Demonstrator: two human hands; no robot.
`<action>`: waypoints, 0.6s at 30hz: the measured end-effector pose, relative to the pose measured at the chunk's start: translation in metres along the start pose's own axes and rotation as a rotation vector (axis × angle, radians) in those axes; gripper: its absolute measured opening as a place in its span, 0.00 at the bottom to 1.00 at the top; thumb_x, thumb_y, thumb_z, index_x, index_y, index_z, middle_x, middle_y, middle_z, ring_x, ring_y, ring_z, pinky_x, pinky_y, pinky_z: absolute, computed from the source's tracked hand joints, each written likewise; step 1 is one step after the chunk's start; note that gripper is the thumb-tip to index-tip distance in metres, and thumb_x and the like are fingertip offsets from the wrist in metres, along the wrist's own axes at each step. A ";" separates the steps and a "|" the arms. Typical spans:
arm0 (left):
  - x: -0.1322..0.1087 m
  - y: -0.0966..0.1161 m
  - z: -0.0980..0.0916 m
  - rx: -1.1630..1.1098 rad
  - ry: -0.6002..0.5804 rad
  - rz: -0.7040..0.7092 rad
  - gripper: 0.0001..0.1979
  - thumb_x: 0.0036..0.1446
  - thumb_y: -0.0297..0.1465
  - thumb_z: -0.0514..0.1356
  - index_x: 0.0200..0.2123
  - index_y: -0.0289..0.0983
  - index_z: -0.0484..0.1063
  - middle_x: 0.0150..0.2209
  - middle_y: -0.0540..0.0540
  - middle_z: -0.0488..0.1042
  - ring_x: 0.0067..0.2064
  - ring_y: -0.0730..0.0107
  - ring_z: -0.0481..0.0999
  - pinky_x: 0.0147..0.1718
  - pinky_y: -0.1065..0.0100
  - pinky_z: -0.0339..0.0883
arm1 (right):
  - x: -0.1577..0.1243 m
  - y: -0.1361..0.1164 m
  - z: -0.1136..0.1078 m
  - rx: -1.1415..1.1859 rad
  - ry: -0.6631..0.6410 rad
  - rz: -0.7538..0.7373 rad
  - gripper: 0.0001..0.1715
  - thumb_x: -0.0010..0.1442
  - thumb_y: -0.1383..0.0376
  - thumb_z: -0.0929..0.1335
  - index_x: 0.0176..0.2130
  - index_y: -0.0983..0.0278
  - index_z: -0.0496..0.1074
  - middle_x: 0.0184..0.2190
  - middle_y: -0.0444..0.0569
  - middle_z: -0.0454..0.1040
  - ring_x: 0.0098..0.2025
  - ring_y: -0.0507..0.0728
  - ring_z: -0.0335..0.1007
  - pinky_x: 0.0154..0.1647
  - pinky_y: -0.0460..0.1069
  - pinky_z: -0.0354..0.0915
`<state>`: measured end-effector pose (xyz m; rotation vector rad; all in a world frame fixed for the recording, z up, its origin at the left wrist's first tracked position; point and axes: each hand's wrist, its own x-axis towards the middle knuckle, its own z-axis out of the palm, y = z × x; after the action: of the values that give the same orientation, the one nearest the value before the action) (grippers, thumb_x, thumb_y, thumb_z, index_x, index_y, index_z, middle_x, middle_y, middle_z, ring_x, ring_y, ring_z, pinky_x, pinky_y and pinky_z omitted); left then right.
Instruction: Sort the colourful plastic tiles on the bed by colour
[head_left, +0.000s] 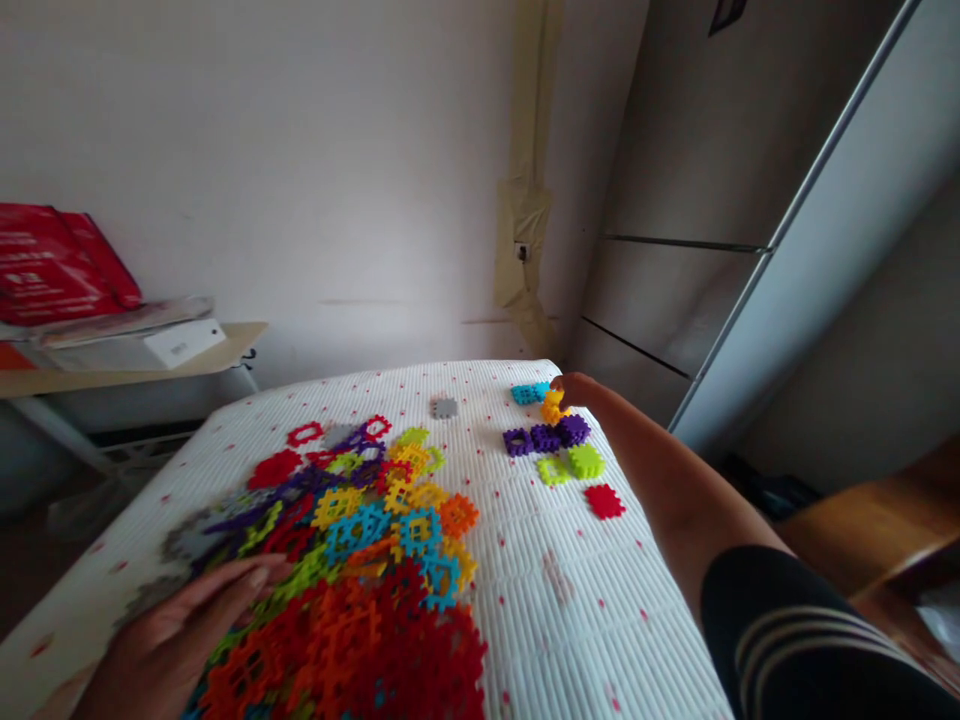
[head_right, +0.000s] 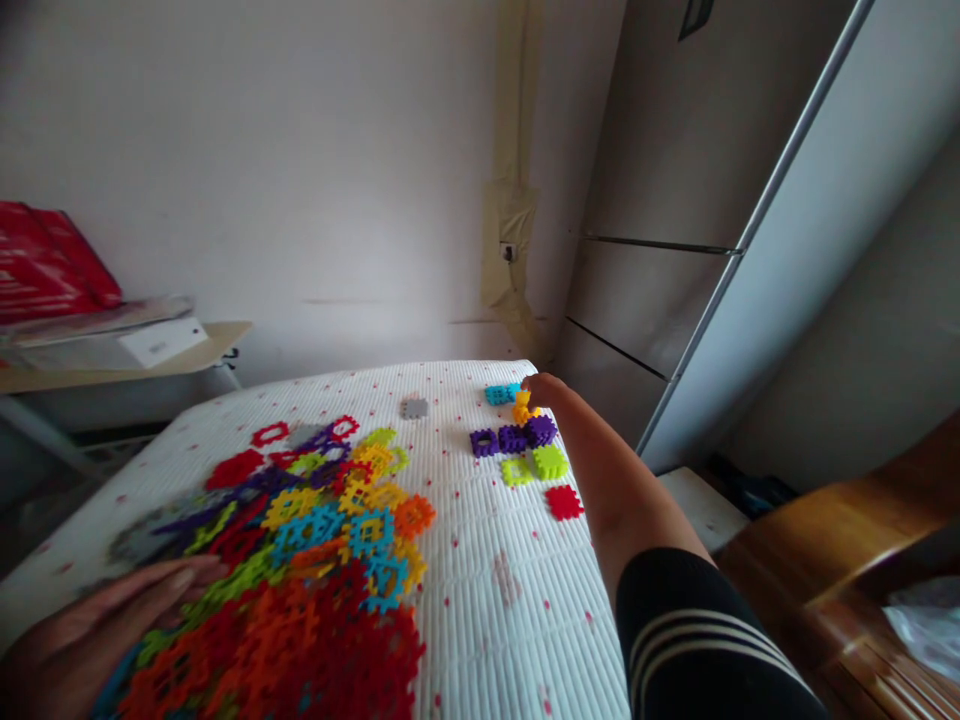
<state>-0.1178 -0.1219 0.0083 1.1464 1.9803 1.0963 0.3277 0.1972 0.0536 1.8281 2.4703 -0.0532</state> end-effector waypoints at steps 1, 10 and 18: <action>-0.002 0.001 0.000 -0.061 -0.015 -0.027 0.16 0.46 0.56 0.54 0.34 0.57 0.72 0.39 0.67 0.78 0.50 0.61 0.73 0.53 0.59 0.63 | 0.001 0.001 0.000 0.000 -0.011 -0.010 0.30 0.41 0.70 0.75 0.46 0.59 0.72 0.43 0.46 0.75 0.45 0.59 0.71 0.45 0.49 0.66; -0.009 0.030 0.004 -0.111 0.045 -0.097 0.21 0.35 0.56 0.60 0.30 0.51 0.76 0.37 0.57 0.80 0.48 0.53 0.74 0.55 0.55 0.61 | 0.005 0.010 0.010 0.001 -0.042 -0.059 0.17 0.63 0.60 0.63 0.50 0.64 0.66 0.49 0.51 0.67 0.45 0.57 0.67 0.45 0.56 0.67; -0.016 0.044 0.004 -0.126 0.029 -0.090 0.23 0.33 0.53 0.63 0.31 0.45 0.76 0.38 0.51 0.80 0.48 0.53 0.73 0.52 0.58 0.63 | 0.008 0.012 0.014 0.018 -0.005 -0.059 0.23 0.47 0.68 0.74 0.44 0.61 0.71 0.42 0.49 0.74 0.43 0.58 0.70 0.45 0.52 0.67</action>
<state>-0.0906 -0.1220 0.0459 0.9720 1.9359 1.1790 0.3378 0.2074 0.0390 1.7595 2.5284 -0.0835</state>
